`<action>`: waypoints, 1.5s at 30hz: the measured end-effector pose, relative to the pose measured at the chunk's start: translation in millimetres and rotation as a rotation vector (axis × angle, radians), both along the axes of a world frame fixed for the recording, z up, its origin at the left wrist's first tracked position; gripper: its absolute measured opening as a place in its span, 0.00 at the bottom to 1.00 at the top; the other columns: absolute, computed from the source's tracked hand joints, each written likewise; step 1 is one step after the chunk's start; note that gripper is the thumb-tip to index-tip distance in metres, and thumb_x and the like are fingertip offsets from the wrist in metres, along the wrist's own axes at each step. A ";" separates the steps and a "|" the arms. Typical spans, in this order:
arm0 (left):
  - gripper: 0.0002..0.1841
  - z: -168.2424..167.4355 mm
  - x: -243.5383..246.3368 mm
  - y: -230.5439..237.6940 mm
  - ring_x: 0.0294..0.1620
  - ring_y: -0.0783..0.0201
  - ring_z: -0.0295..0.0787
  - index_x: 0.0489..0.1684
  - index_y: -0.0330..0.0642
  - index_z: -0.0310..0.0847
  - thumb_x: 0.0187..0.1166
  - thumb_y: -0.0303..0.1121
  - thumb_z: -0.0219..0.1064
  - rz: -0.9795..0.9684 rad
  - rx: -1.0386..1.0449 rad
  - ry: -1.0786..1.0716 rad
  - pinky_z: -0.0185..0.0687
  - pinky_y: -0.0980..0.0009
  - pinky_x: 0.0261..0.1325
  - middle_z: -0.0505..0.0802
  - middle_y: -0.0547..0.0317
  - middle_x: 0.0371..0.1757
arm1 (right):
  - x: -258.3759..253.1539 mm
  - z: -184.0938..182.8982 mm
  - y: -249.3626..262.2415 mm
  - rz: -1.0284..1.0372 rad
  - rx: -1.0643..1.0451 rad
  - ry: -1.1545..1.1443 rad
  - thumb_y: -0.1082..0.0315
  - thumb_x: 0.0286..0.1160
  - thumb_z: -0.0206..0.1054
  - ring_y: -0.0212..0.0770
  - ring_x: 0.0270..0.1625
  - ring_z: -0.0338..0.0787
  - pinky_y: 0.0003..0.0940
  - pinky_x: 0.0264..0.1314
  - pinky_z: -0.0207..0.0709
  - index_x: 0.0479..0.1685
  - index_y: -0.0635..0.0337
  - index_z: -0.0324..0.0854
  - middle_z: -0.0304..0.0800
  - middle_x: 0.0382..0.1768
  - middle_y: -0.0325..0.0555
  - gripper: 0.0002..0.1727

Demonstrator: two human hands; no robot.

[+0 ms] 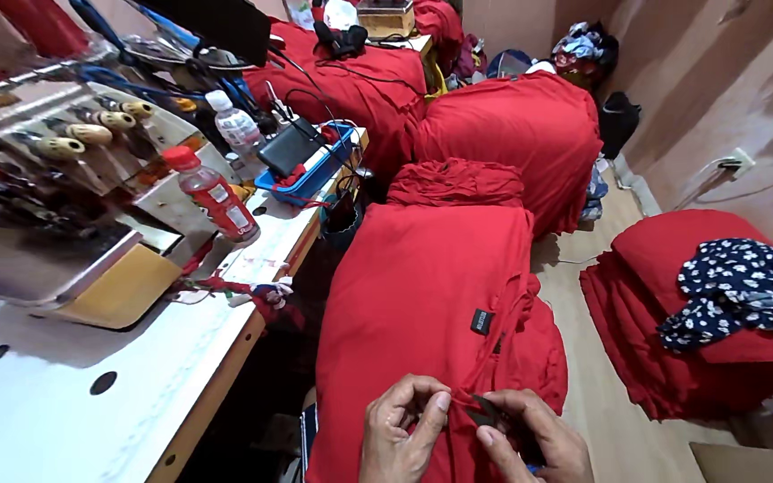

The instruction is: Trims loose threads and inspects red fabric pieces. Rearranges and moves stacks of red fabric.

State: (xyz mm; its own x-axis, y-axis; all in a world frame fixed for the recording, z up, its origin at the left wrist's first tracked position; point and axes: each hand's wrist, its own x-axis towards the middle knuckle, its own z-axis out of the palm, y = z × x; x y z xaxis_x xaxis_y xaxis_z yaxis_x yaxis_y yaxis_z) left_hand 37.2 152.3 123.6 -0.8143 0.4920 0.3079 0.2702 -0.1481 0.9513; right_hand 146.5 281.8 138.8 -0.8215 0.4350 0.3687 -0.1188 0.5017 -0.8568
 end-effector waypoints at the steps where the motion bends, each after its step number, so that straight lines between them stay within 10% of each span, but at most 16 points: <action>1: 0.03 -0.2 0.7 -1.1 0.31 0.84 0.85 0.40 0.34 0.84 0.78 0.22 0.65 0.007 0.000 -0.016 0.84 0.85 0.36 0.90 0.70 0.34 | -0.5 -1.3 0.4 -0.008 0.051 -0.005 0.67 0.74 0.72 0.26 0.32 0.83 0.16 0.36 0.78 0.50 0.69 0.87 0.88 0.34 0.49 0.14; 9: 0.04 1.6 7.5 -2.1 0.33 0.84 0.85 0.42 0.36 0.75 0.85 0.25 0.56 0.017 0.018 -0.046 0.86 0.84 0.38 0.87 0.69 0.39 | -1.3 -4.1 -4.2 -0.057 0.240 -0.015 0.63 0.74 0.72 0.33 0.34 0.86 0.21 0.37 0.79 0.48 0.66 0.88 0.88 0.33 0.50 0.14; 19: 0.08 -7.7 24.7 5.5 0.47 0.80 0.76 0.35 0.43 0.74 0.84 0.34 0.62 0.300 -0.092 0.483 0.70 0.93 0.56 0.78 0.59 0.44 | -9.0 9.1 -13.2 -0.233 0.688 0.051 0.61 0.77 0.69 0.40 0.31 0.92 0.27 0.35 0.81 0.40 0.62 0.93 0.95 0.30 0.48 0.13; 45: 0.07 -11.7 34.1 6.5 0.45 0.77 0.75 0.35 0.48 0.74 0.83 0.36 0.64 0.262 -0.081 0.635 0.69 0.89 0.54 0.78 0.63 0.42 | 10.8 7.1 -11.3 -0.244 0.679 0.011 0.62 0.75 0.70 0.39 0.28 0.87 0.28 0.31 0.77 0.37 0.58 0.93 0.92 0.26 0.44 0.10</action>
